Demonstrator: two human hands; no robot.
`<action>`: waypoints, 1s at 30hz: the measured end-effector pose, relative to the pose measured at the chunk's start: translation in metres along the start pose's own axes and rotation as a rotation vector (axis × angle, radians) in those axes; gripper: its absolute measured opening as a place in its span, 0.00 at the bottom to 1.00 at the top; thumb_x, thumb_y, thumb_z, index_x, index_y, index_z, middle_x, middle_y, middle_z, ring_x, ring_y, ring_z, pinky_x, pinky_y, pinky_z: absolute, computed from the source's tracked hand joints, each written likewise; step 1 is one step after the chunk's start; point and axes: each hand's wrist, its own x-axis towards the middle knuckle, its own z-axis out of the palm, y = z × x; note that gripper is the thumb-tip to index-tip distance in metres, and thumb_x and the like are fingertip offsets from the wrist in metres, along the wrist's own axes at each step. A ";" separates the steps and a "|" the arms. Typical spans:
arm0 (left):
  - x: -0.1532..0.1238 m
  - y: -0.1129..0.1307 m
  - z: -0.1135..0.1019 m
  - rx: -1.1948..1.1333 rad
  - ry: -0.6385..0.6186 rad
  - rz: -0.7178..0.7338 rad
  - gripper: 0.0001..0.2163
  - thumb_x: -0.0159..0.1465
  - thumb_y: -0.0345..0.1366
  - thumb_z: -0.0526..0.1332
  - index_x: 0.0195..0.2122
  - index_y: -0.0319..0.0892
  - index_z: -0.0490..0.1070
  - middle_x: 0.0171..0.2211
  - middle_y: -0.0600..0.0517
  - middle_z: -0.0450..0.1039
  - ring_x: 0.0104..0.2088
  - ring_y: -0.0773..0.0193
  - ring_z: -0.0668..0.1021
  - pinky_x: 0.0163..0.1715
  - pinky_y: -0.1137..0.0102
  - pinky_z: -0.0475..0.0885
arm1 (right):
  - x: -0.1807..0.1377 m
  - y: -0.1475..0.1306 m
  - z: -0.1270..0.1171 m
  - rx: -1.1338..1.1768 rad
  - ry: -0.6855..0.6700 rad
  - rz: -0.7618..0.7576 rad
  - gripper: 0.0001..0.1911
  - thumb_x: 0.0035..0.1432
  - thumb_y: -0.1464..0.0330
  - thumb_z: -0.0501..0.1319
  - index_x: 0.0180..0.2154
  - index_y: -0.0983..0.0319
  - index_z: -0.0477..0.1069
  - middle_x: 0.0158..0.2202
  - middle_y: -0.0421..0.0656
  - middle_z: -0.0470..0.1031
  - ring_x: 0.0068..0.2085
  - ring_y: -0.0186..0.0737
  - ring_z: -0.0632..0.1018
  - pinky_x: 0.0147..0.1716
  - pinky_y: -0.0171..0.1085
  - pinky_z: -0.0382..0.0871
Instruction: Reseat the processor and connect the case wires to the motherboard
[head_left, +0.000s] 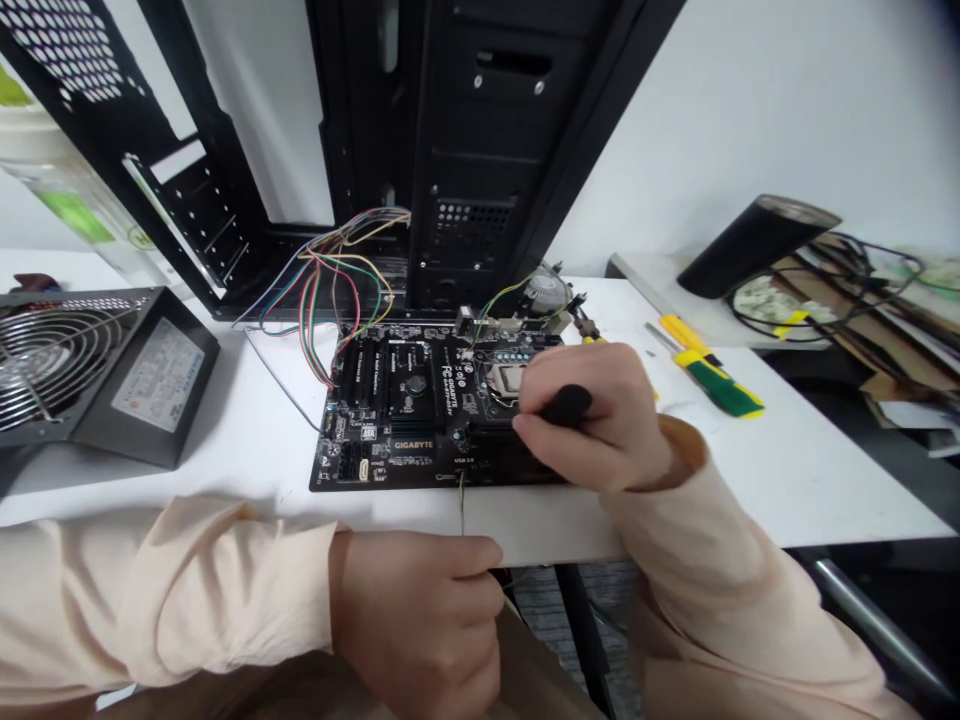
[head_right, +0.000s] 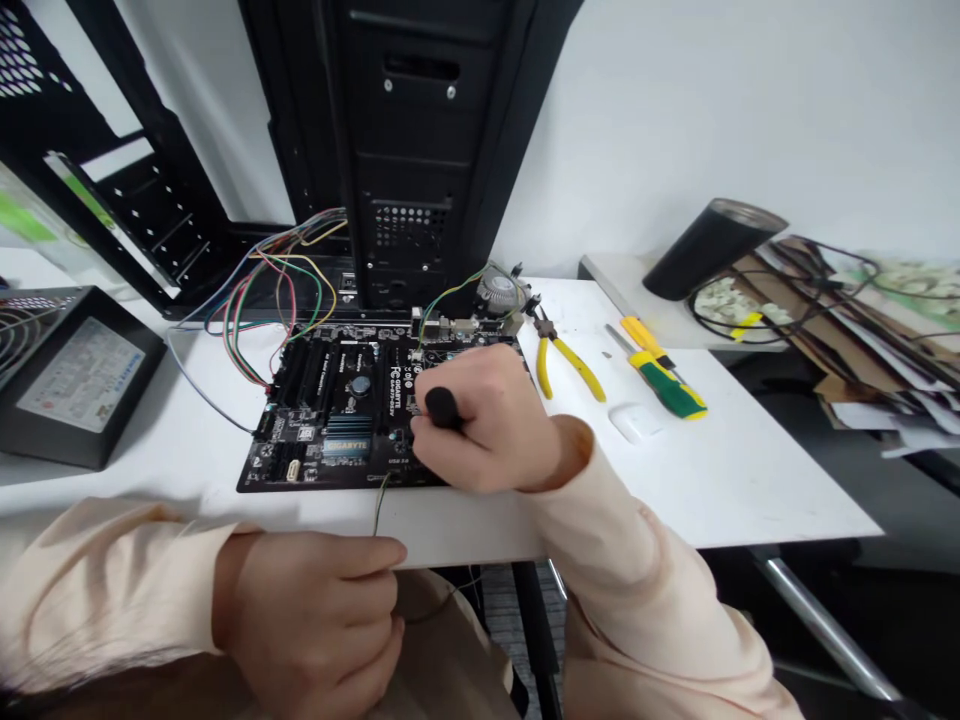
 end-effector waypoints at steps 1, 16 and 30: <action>0.000 0.000 0.000 0.007 0.001 -0.001 0.11 0.60 0.31 0.58 0.23 0.40 0.76 0.19 0.50 0.70 0.21 0.64 0.68 0.34 0.61 0.72 | 0.000 0.000 -0.001 -0.009 0.024 0.018 0.18 0.53 0.69 0.59 0.16 0.59 0.55 0.14 0.36 0.56 0.19 0.30 0.58 0.19 0.36 0.52; 0.003 0.002 0.000 0.033 0.022 -0.036 0.09 0.58 0.31 0.59 0.23 0.39 0.75 0.19 0.50 0.69 0.21 0.64 0.68 0.38 0.60 0.71 | -0.002 0.012 -0.021 -0.182 0.086 0.161 0.14 0.49 0.74 0.56 0.16 0.60 0.55 0.14 0.34 0.53 0.19 0.28 0.54 0.19 0.34 0.49; 0.002 0.006 -0.001 0.043 -0.040 -0.098 0.05 0.56 0.31 0.64 0.23 0.40 0.74 0.20 0.54 0.67 0.23 0.65 0.67 0.46 0.63 0.70 | -0.060 0.025 -0.033 -0.054 0.319 0.500 0.11 0.52 0.70 0.60 0.19 0.61 0.64 0.16 0.35 0.63 0.20 0.30 0.63 0.20 0.33 0.57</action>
